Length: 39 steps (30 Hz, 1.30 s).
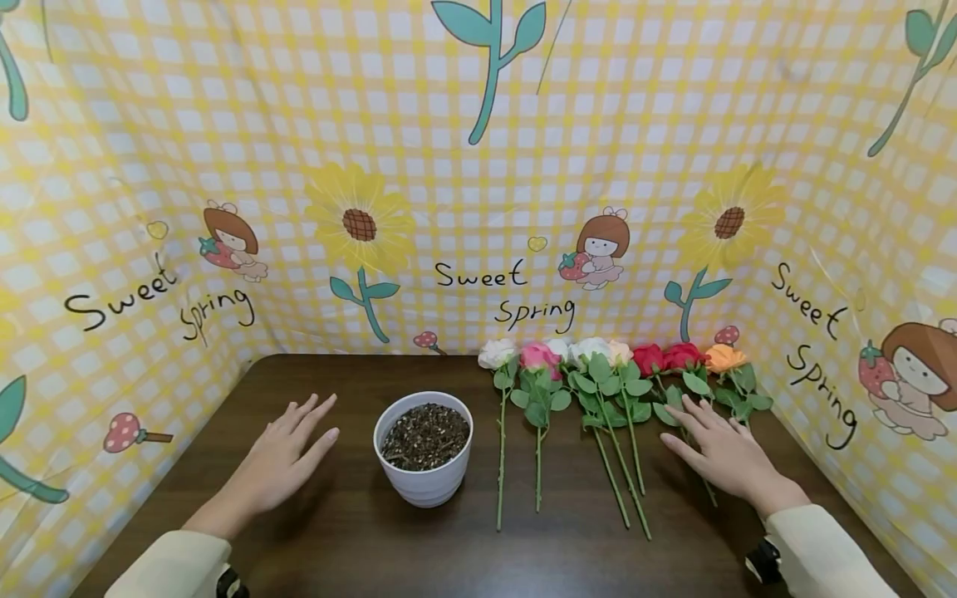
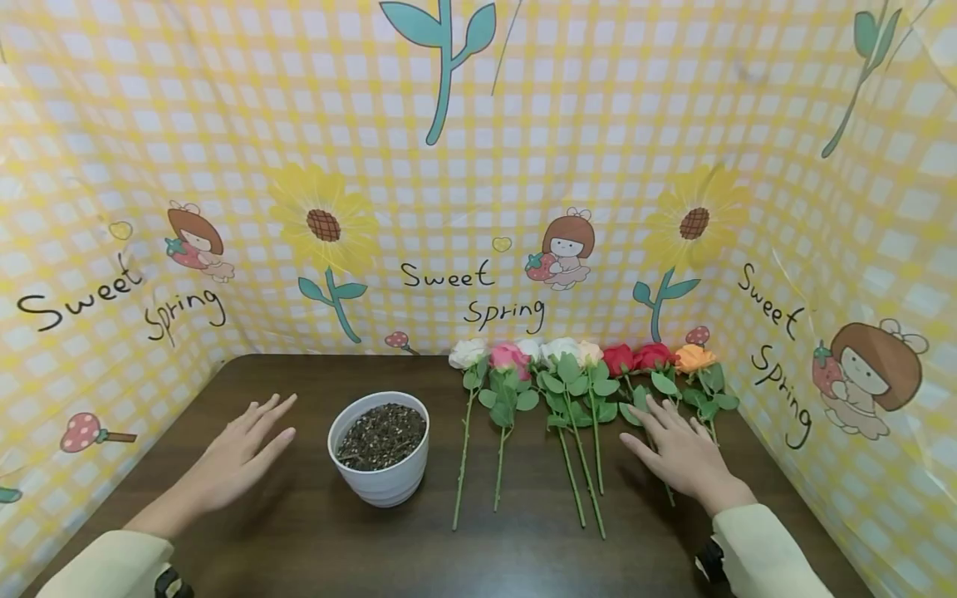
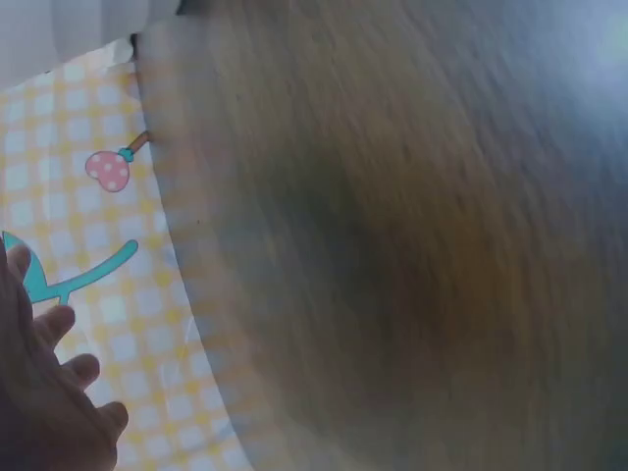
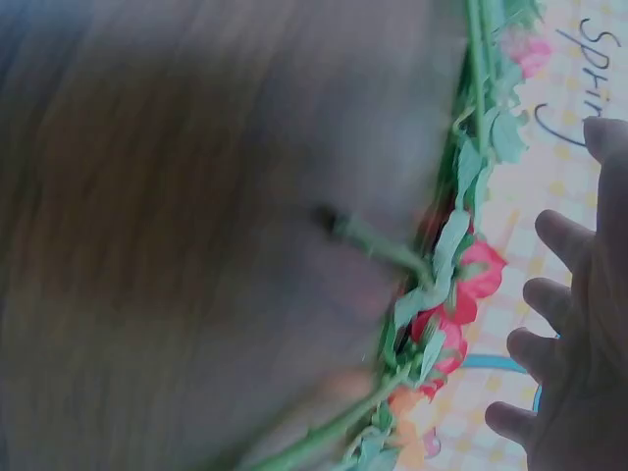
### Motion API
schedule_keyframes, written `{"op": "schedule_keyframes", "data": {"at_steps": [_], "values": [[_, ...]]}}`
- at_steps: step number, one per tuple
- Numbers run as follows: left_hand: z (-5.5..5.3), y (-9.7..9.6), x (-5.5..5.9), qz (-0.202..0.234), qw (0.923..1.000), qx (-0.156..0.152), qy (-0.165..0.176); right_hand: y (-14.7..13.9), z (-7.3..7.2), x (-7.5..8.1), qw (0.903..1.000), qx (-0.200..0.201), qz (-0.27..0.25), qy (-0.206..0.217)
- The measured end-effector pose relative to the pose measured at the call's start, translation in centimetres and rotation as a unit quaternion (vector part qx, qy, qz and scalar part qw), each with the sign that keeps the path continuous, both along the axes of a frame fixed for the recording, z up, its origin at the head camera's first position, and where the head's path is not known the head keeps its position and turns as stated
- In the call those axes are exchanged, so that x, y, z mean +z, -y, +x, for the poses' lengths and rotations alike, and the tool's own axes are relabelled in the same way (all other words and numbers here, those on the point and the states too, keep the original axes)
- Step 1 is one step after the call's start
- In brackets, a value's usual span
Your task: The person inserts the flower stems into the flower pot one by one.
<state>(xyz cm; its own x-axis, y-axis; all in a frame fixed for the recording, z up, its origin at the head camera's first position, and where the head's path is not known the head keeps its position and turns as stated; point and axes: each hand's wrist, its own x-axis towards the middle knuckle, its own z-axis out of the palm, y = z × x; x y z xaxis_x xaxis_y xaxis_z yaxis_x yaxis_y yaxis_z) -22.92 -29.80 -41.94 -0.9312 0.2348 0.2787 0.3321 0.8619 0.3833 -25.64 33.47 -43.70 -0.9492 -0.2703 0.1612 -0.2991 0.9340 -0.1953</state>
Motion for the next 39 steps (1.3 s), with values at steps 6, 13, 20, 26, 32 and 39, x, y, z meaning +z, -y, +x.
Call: {"op": "schedule_keyframes", "data": {"at_steps": [6,13,20,26,32,39], "values": [[-0.1,-1.2,0.0,0.1,0.9927,-0.052,0.043,1.3,-0.2,0.0,0.9996,0.016,-0.025,0.002],[0.0,-2.7,0.2,0.178,0.977,-0.068,0.095,3.1,-0.5,0.1,0.9981,0.041,-0.044,-0.011],[-0.2,-4.0,-0.1,0.3,0.932,-0.087,0.184,4.8,-0.8,0.3,0.9957,0.062,-0.068,0.002],[-0.1,-5.0,-0.6,0.368,0.893,-0.098,0.24,6.1,-1.2,0.2,0.9935,0.083,-0.078,-0.002],[0.0,-5.4,-0.7,0.41,0.8655,-0.103,0.268,7.3,-1.6,-0.2,0.9915,0.101,-0.082,-0.002],[0.2,-6.1,-0.6,0.431,0.8538,-0.1,0.274,9.1,-1.8,-0.4,0.9876,0.127,-0.092,-0.008]]}}
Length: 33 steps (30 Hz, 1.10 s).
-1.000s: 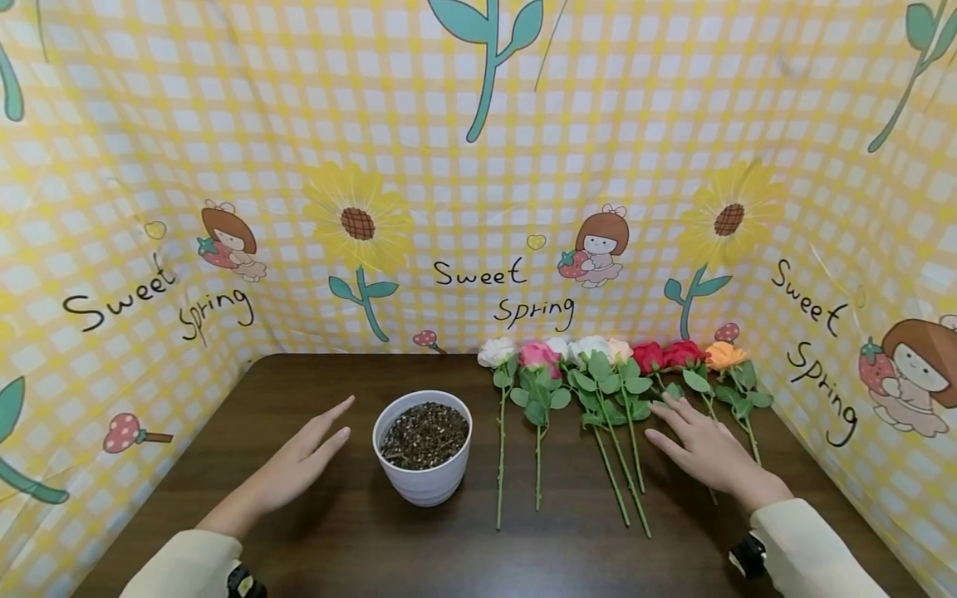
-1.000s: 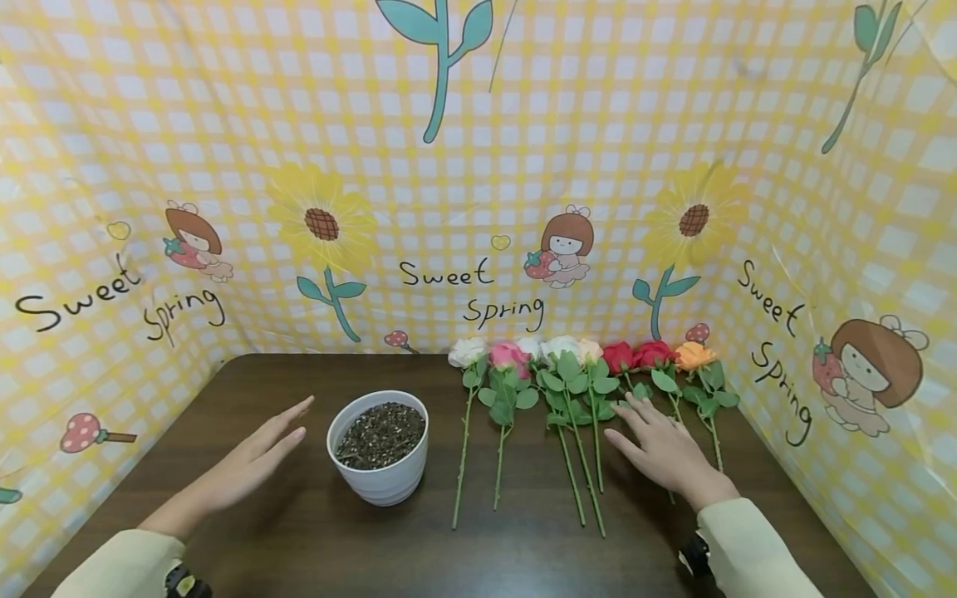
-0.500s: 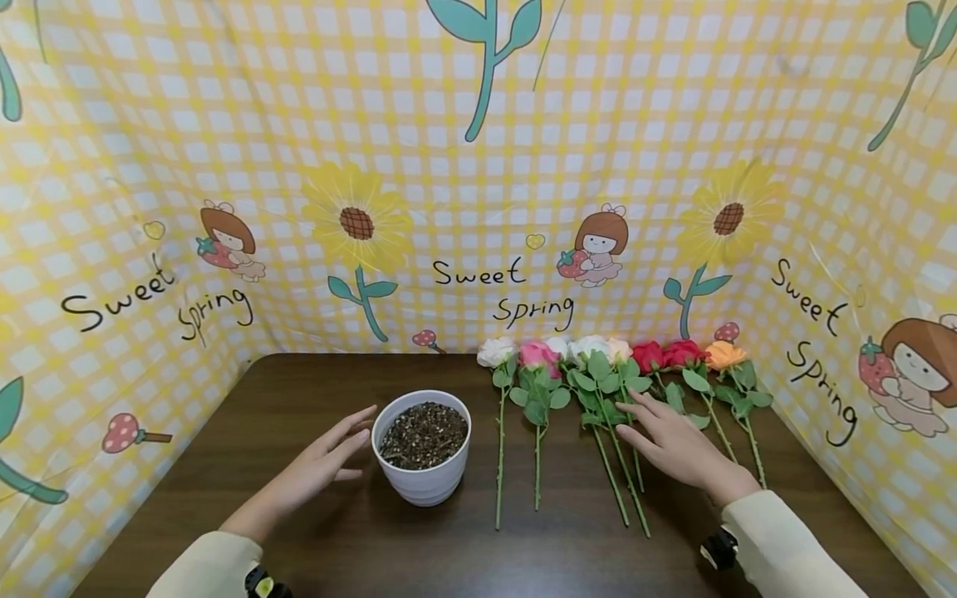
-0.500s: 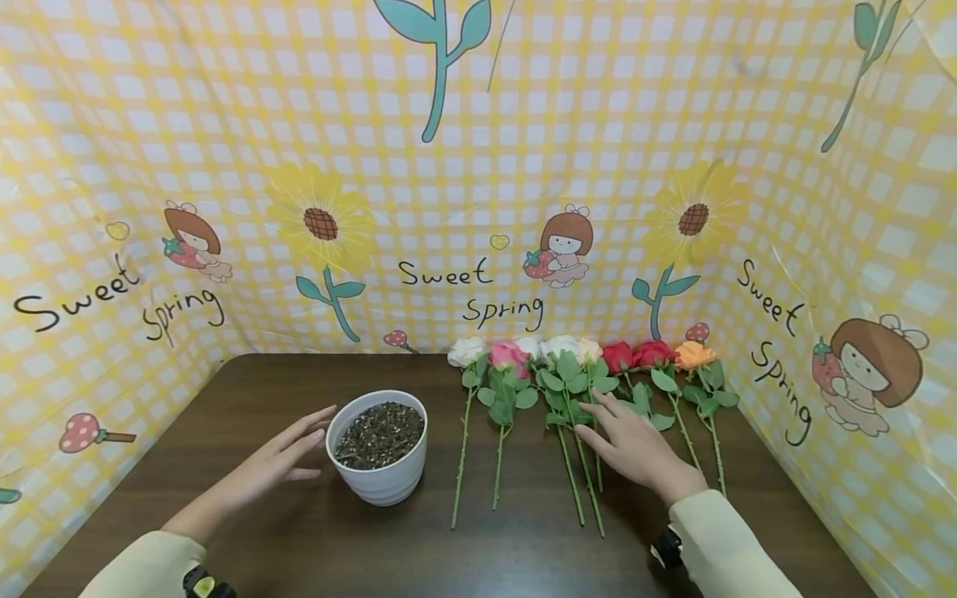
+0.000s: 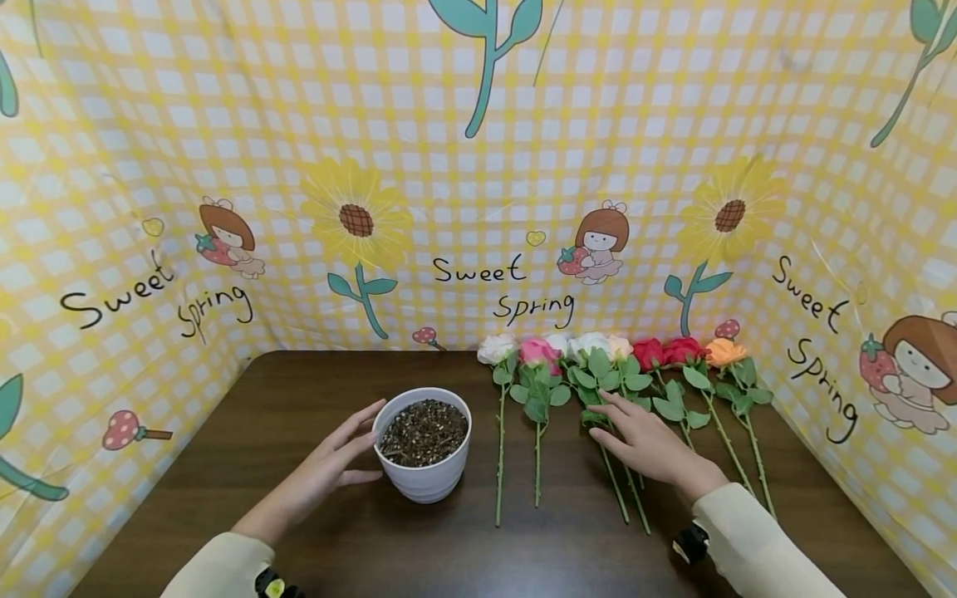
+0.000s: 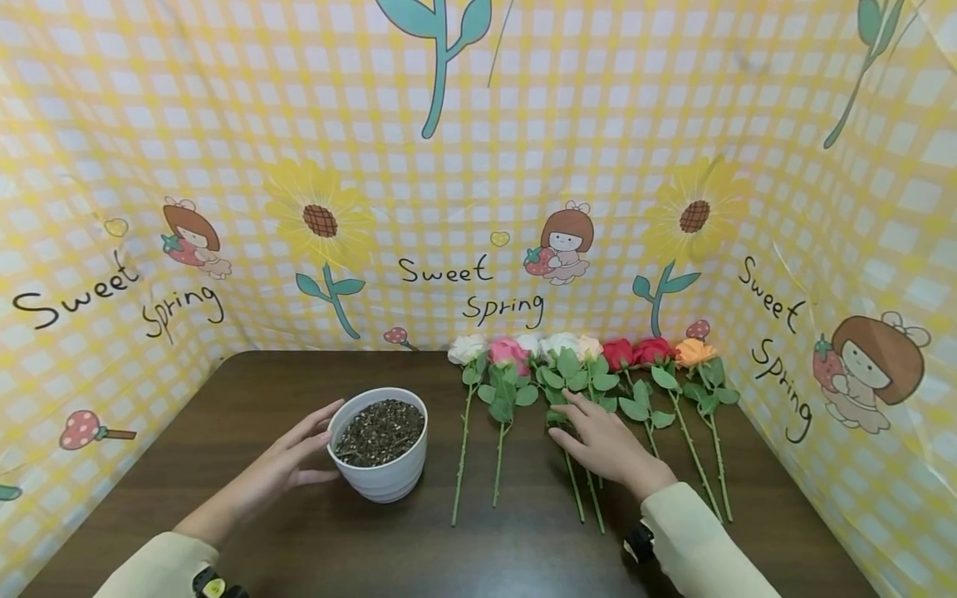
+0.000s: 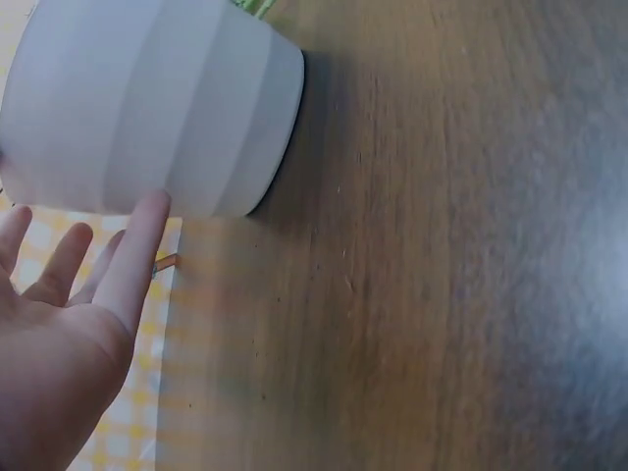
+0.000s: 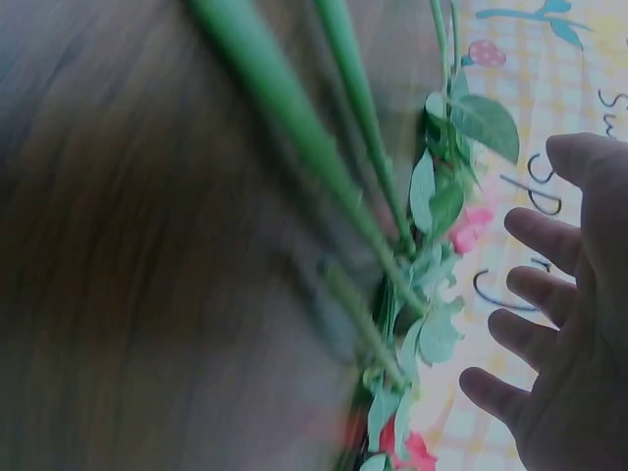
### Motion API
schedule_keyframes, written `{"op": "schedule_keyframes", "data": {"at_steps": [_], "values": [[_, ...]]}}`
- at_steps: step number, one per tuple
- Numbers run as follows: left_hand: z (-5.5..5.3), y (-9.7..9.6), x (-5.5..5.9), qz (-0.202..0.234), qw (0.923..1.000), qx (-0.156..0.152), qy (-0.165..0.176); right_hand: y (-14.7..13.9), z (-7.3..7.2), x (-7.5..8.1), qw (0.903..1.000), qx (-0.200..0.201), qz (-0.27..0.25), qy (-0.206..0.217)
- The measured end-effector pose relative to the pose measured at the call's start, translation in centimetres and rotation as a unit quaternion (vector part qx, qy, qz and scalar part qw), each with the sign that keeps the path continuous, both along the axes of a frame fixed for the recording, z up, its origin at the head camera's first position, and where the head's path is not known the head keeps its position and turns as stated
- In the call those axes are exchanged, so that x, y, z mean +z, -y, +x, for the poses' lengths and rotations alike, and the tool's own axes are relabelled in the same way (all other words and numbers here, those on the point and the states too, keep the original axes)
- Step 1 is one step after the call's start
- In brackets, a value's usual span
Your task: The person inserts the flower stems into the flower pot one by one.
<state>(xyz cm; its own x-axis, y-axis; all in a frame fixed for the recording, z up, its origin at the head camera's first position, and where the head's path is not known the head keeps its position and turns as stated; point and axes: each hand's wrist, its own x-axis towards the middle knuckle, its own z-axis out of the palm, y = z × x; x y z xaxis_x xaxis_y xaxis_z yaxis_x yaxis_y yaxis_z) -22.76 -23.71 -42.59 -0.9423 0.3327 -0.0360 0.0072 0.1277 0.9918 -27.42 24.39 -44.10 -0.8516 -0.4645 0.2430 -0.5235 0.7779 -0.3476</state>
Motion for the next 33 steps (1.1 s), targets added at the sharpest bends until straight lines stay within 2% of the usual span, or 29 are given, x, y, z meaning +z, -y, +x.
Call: {"op": "schedule_keyframes", "data": {"at_steps": [6,10,18,24,33], "values": [[-0.2,-0.1,-0.1,0.016,0.9998,-0.004,-0.015,1.8,-0.4,0.1,0.9997,0.025,-0.002,-0.004],[-0.1,-0.3,0.0,0.021,0.9997,-0.002,-0.012,3.0,-0.6,0.2,0.9991,0.04,-0.011,-0.004],[0.1,-0.5,0.0,0.025,0.9997,0.001,-0.005,5.8,-0.6,0.2,0.9961,0.069,-0.045,0.03],[0.1,-0.5,0.0,0.024,0.9997,0.001,-0.005,8.3,-1.0,0.3,0.9936,0.065,-0.081,0.045],[0.1,-0.4,-0.1,0.025,0.9996,0.002,-0.009,11.3,-1.7,-0.2,0.9827,0.042,-0.135,0.119]]}}
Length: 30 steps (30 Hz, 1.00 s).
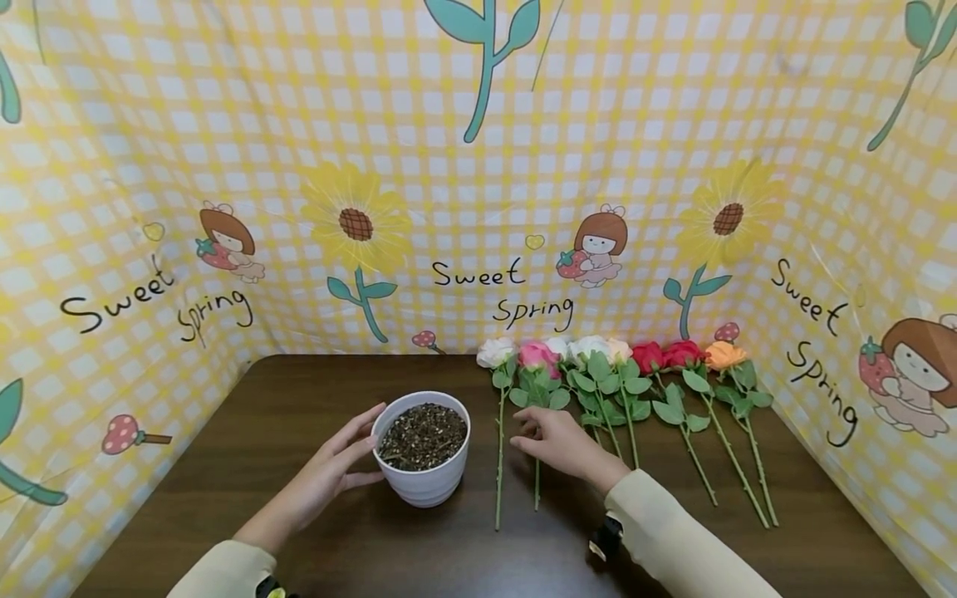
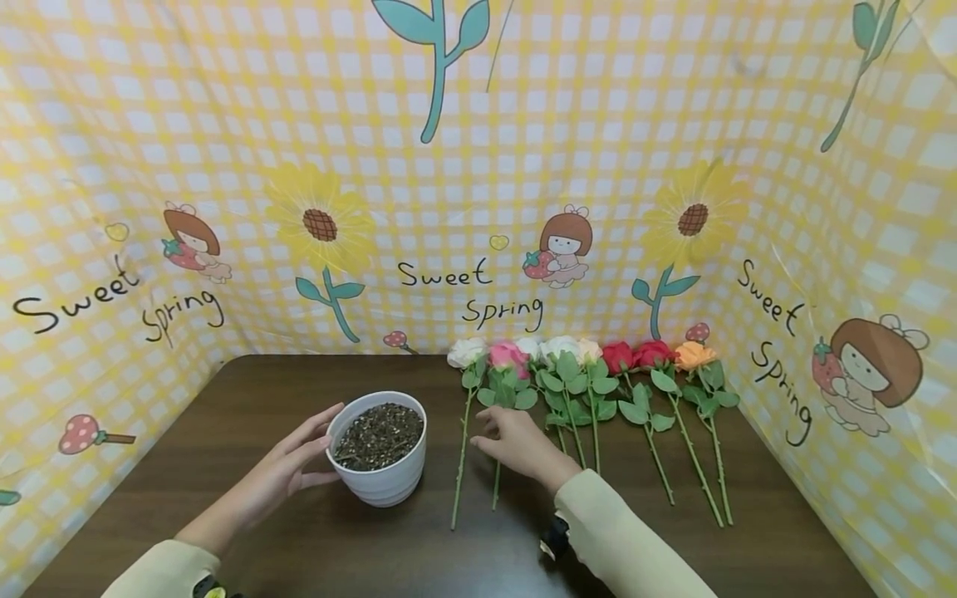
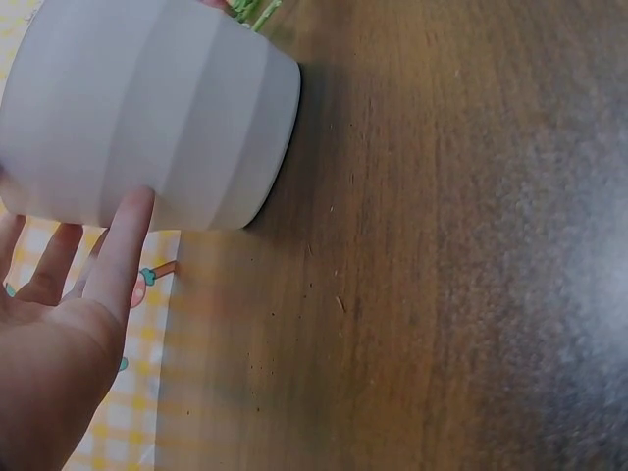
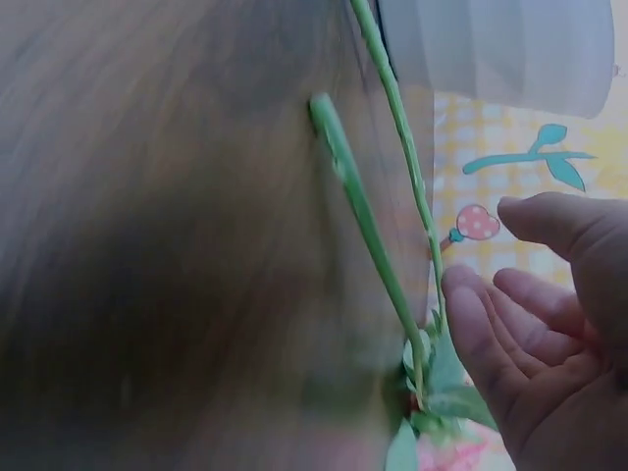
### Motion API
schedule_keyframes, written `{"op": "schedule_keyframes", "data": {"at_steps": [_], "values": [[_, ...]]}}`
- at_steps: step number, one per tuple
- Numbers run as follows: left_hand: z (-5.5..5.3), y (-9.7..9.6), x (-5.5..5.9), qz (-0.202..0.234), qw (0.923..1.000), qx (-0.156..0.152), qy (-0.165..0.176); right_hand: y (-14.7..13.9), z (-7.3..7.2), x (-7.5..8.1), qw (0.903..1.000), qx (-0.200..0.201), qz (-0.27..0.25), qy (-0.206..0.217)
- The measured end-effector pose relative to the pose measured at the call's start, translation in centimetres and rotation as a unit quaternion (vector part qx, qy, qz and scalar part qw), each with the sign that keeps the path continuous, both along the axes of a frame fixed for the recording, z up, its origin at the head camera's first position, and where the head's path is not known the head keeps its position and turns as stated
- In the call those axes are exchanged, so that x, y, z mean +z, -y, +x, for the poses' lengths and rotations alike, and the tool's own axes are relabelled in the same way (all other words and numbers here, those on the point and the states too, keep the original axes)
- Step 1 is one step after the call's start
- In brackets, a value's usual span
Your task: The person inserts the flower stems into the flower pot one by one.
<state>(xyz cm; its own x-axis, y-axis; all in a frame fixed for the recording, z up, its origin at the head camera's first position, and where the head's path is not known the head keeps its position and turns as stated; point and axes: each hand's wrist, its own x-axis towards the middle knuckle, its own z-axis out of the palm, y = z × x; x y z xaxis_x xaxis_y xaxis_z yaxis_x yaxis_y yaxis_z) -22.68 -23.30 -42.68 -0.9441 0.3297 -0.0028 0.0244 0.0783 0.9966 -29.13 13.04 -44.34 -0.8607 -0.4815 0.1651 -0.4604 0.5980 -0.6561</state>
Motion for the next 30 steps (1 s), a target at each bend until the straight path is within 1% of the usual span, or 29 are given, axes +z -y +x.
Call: {"op": "schedule_keyframes", "data": {"at_steps": [3,6,11,14,17,20,27,30], "values": [[0.0,0.1,-0.1,0.002,1.0,-0.001,0.0,0.8,-0.1,-0.4,0.9981,-0.013,-0.023,0.055],[0.0,0.1,-0.1,0.002,1.0,-0.002,0.0,1.5,-0.3,-0.8,0.9923,-0.027,-0.051,0.109],[0.0,0.1,-0.1,0.002,1.0,-0.003,0.0,2.3,-0.7,-1.3,0.9807,-0.042,-0.082,0.173],[0.0,0.1,-0.1,0.004,1.0,-0.005,0.0,2.6,-0.8,-1.4,0.9728,-0.046,-0.102,0.203],[0.0,0.1,-0.2,0.007,1.0,-0.006,-0.002,3.0,-0.9,-1.4,0.9659,-0.05,-0.119,0.225],[0.0,0.1,-0.2,0.009,0.9999,-0.006,-0.004,3.3,-1.0,-1.5,0.9616,-0.055,-0.127,0.237],[0.0,0.2,-0.3,0.01,0.9998,-0.009,-0.01,3.9,-1.1,-1.9,0.9565,-0.063,-0.139,0.249],[0.0,0.2,-0.3,0.009,0.9998,-0.012,-0.012,3.9,-1.1,-2.0,0.9552,-0.059,-0.144,0.252]]}}
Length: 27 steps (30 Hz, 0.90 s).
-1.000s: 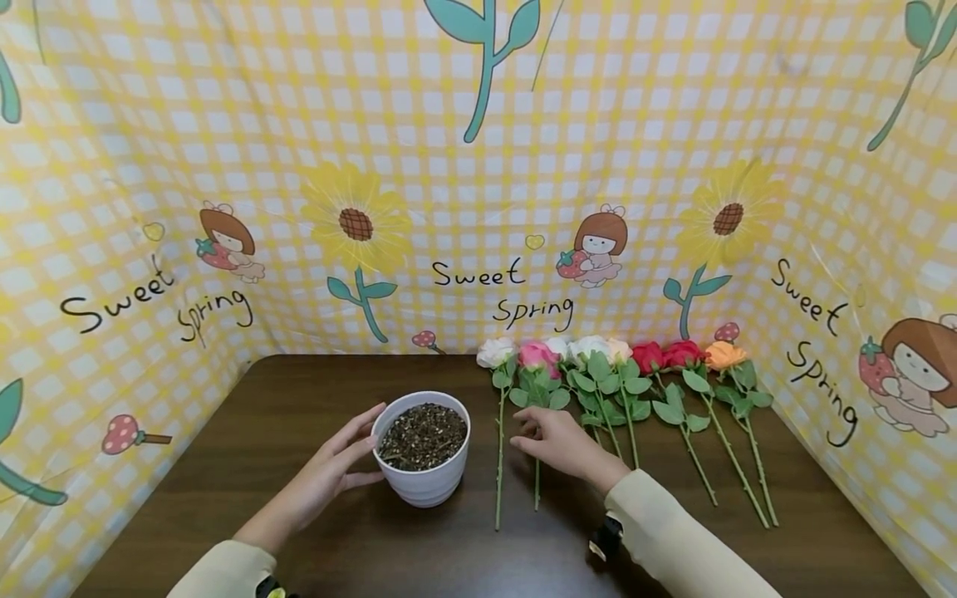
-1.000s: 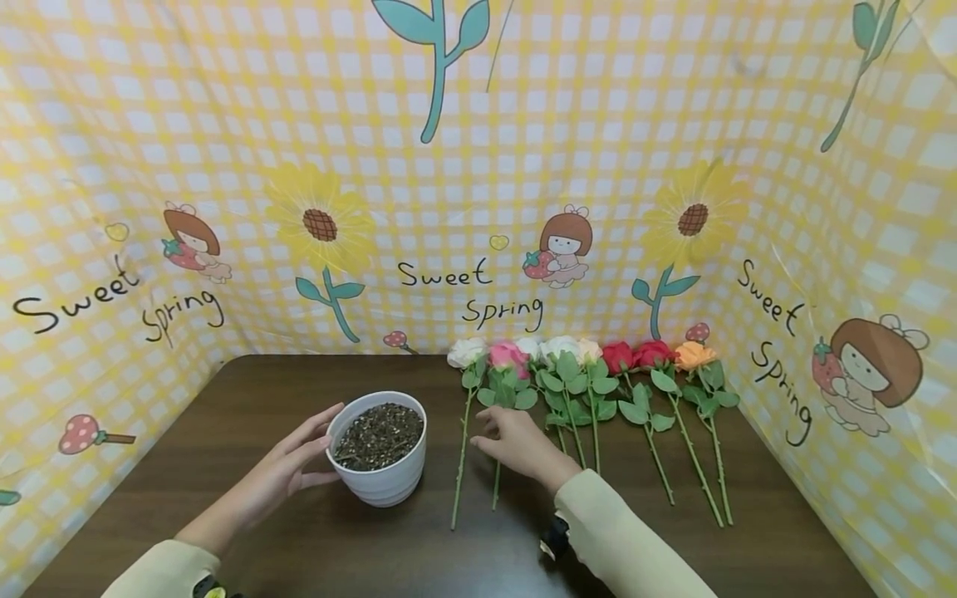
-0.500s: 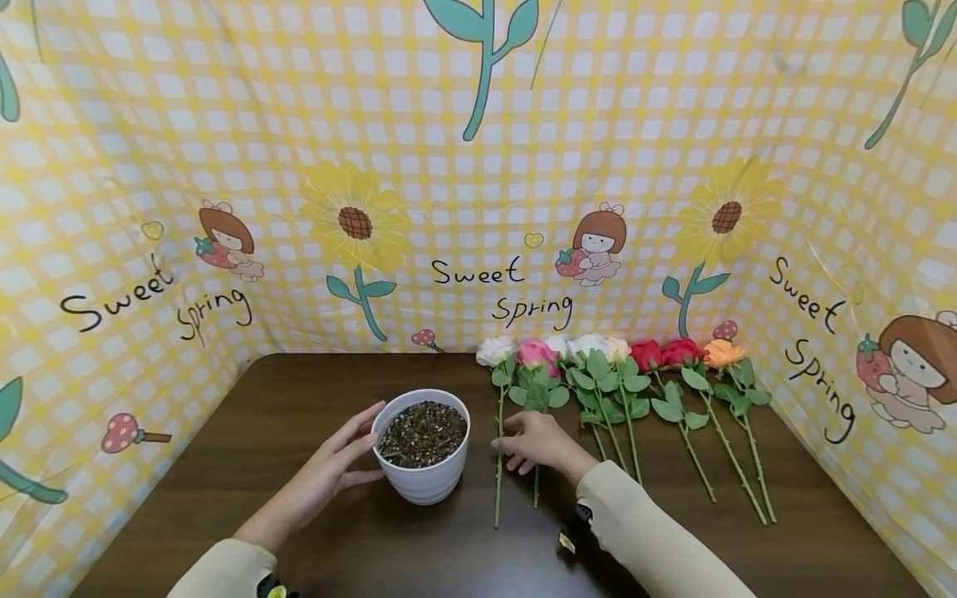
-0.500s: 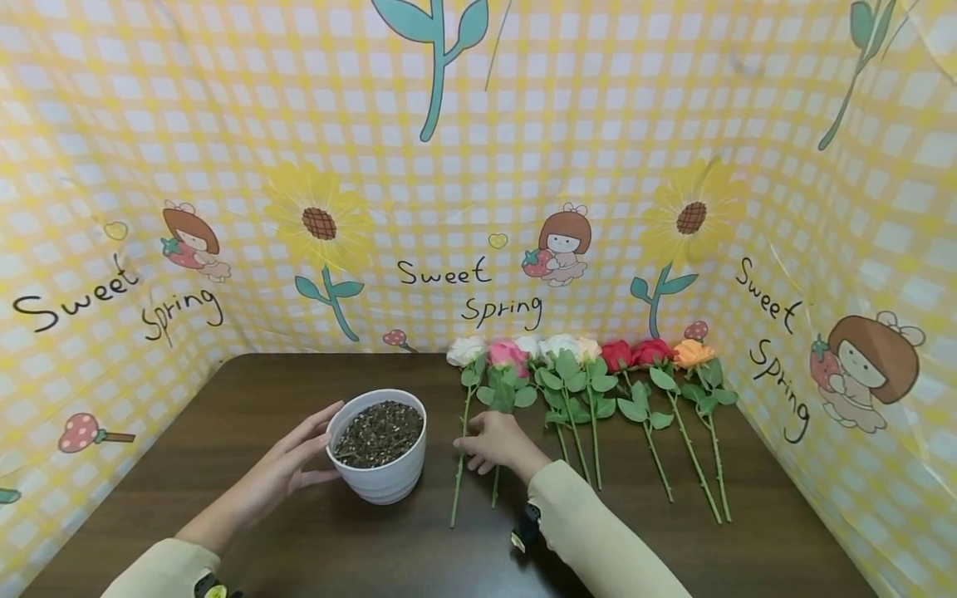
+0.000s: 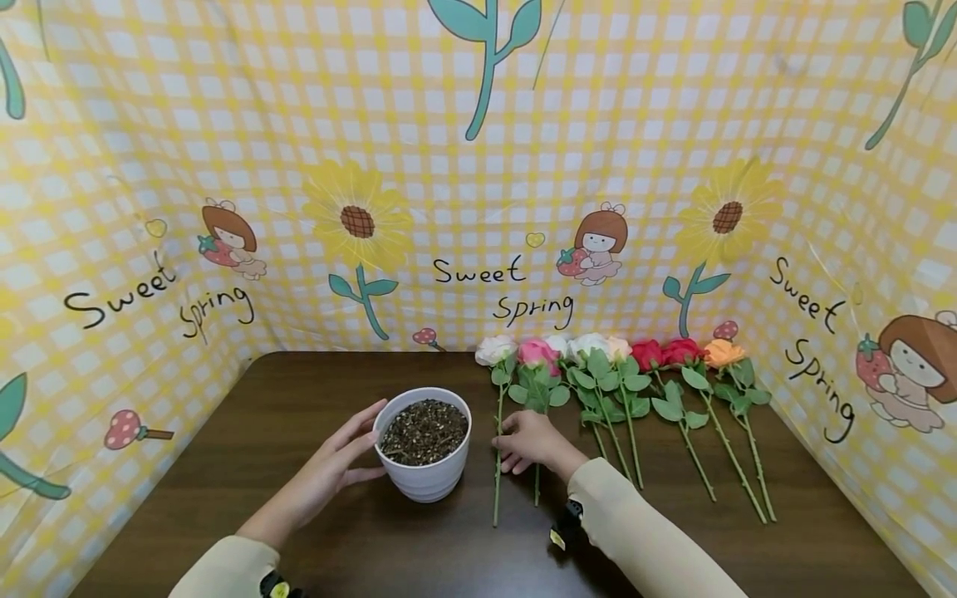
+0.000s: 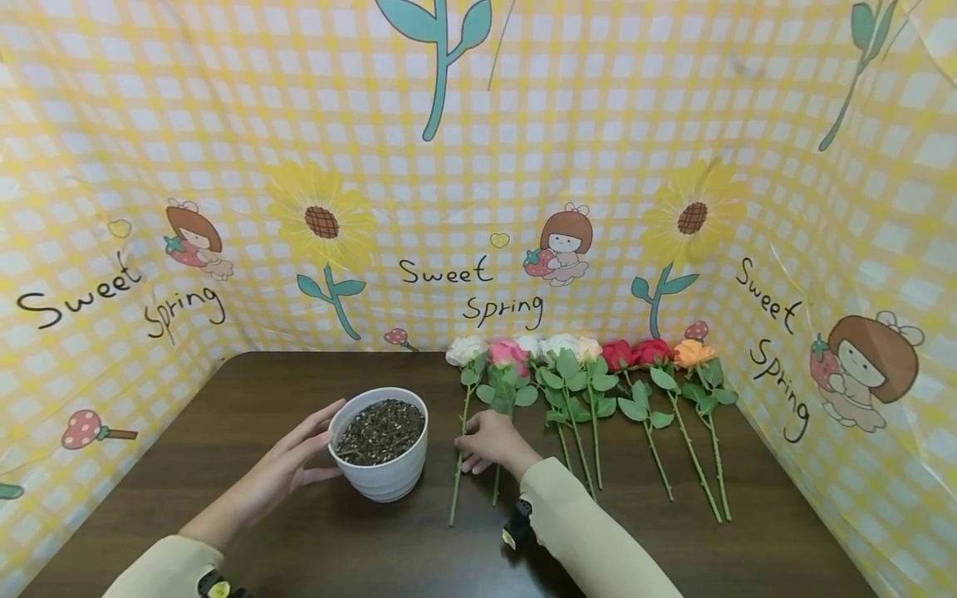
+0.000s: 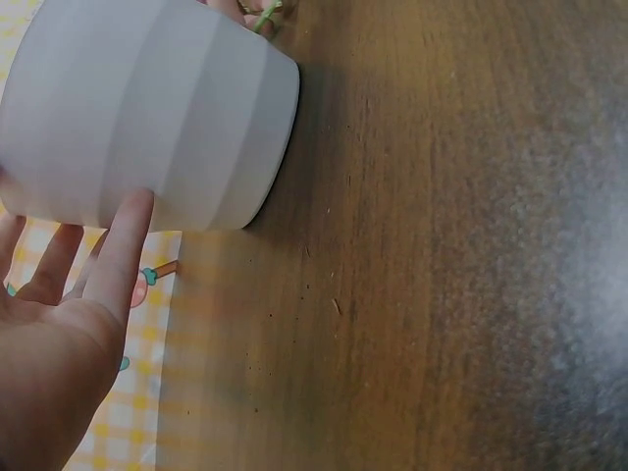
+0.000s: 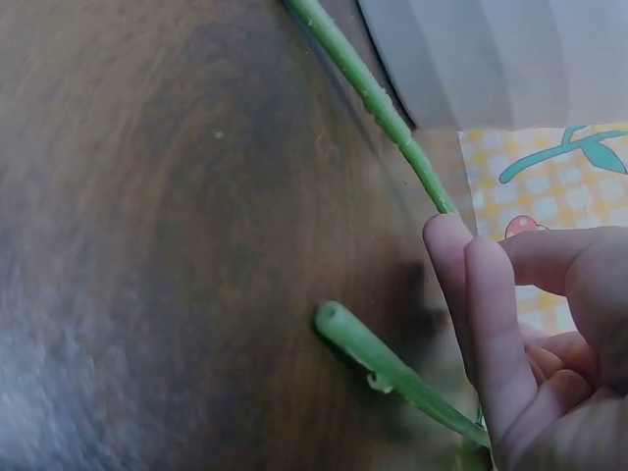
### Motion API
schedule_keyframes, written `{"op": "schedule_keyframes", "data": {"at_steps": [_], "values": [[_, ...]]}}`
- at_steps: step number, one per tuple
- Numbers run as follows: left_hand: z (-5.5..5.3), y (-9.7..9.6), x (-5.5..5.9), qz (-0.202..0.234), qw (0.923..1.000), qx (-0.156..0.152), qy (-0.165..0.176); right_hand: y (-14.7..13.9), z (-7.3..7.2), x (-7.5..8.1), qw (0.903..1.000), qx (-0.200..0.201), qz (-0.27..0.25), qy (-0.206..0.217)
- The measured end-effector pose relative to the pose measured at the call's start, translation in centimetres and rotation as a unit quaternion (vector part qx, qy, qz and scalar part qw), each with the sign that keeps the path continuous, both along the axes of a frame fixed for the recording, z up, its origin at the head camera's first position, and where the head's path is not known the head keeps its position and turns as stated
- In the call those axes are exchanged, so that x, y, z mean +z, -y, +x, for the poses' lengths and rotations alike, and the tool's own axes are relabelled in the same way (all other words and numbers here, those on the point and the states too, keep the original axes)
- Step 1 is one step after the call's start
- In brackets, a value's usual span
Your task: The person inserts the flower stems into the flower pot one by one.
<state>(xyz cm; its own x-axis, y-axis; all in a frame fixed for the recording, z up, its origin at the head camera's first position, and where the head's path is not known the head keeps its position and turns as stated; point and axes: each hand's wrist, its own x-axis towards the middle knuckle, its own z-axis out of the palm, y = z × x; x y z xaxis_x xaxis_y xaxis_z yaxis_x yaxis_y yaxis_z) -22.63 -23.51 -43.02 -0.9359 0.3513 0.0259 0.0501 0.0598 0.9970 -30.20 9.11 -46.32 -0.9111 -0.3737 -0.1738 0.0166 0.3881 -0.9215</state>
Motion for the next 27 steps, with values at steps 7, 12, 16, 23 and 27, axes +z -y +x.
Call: {"op": "schedule_keyframes", "data": {"at_steps": [7,12,16,23,27], "values": [[0.0,-0.1,0.1,-0.002,1.0,0.004,0.001,-0.5,-0.1,0.3,0.9999,0.009,-0.001,-0.012],[0.0,-0.1,0.1,-0.003,1.0,0.001,0.002,-0.8,-0.1,0.7,0.9998,0.01,-0.005,-0.016],[0.0,-0.1,0.1,-0.004,1.0,0.001,0.003,-0.9,0.1,1.2,0.9997,0.008,-0.007,-0.022],[0.0,-0.2,0.1,-0.004,1.0,0.002,0.003,-1.4,0.6,2.8,0.9975,0.015,0.017,-0.067],[0.0,-0.1,0.1,-0.003,1.0,0.004,0.003,-1.6,0.8,4.0,0.9933,0.029,0.03,-0.108]]}}
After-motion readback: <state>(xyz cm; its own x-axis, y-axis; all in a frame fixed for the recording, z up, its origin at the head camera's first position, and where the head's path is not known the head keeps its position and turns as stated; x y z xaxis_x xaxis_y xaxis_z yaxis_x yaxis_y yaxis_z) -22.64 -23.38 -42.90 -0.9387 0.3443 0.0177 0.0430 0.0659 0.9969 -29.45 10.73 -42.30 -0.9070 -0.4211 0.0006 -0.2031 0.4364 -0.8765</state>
